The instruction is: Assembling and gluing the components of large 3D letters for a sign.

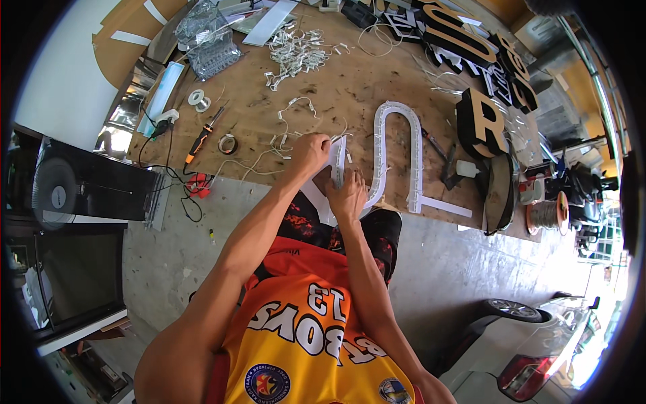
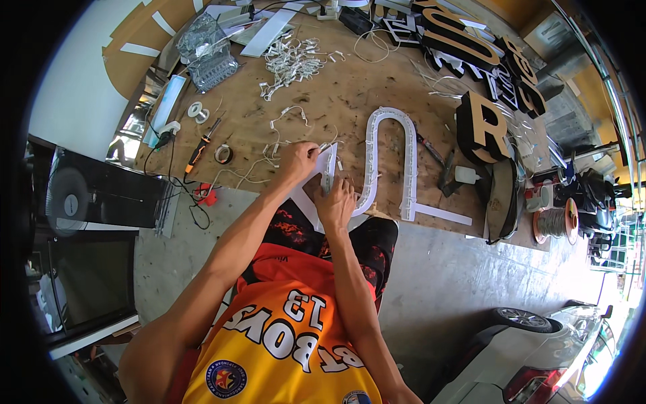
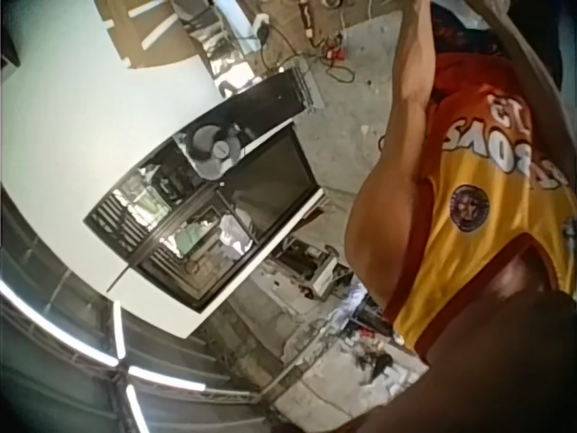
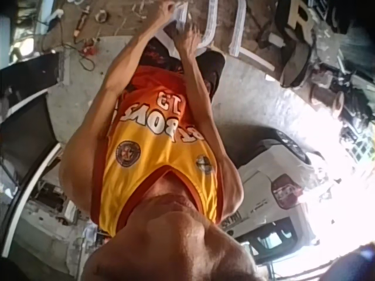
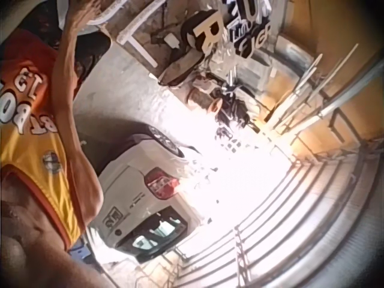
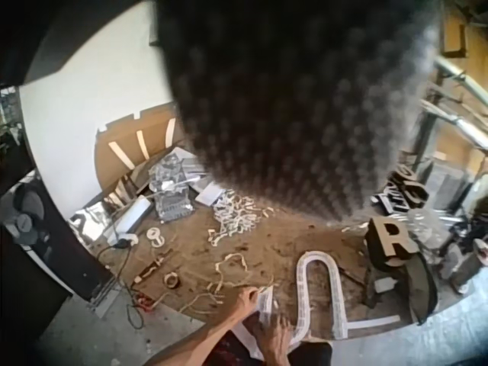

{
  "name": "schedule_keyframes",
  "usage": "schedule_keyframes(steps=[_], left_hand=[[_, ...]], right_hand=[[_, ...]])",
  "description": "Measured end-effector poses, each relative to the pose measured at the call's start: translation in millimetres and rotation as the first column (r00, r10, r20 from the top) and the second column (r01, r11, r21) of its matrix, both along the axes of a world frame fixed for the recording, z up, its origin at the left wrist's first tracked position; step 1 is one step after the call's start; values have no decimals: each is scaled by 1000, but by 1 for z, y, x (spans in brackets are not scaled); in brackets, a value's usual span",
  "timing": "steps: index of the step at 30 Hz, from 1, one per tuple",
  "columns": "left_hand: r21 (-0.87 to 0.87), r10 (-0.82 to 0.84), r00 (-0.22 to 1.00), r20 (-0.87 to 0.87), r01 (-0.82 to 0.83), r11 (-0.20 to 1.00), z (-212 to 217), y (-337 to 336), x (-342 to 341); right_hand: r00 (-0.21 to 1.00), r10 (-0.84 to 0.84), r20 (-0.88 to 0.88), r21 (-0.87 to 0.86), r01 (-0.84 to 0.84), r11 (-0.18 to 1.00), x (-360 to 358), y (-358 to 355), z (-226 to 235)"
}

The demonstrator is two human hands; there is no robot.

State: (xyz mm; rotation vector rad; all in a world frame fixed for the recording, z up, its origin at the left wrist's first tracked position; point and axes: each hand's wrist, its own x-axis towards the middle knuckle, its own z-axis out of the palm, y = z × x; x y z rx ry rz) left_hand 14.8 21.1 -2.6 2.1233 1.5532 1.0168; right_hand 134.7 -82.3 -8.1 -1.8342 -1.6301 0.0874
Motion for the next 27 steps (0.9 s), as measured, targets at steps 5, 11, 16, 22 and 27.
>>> schedule_keyframes(steps=[5, 11, 16, 22, 27], left_hand=[[-1, -33, 999, 17, 33, 999, -15, 7, 13], [-90, -61, 996, -67, 55, 994, -18, 18, 20], [-107, -64, 993, -96, 54, 993, -17, 22, 23], [-101, -76, 993, -89, 67, 993, -15, 21, 27], [-129, -69, 990, -120, 54, 990, -11, 20, 23]], right_hand=[[991, 33, -132, -122, -50, 991, 8, 2, -7], [977, 52, -206, -100, -74, 992, 13, 1, -10], [975, 38, -220, -121, -66, 990, 14, 1, -8], [974, 39, -224, -106, -64, 992, 15, 1, -7], [955, 63, -289, -198, -124, 972, 22, 8, 2]])
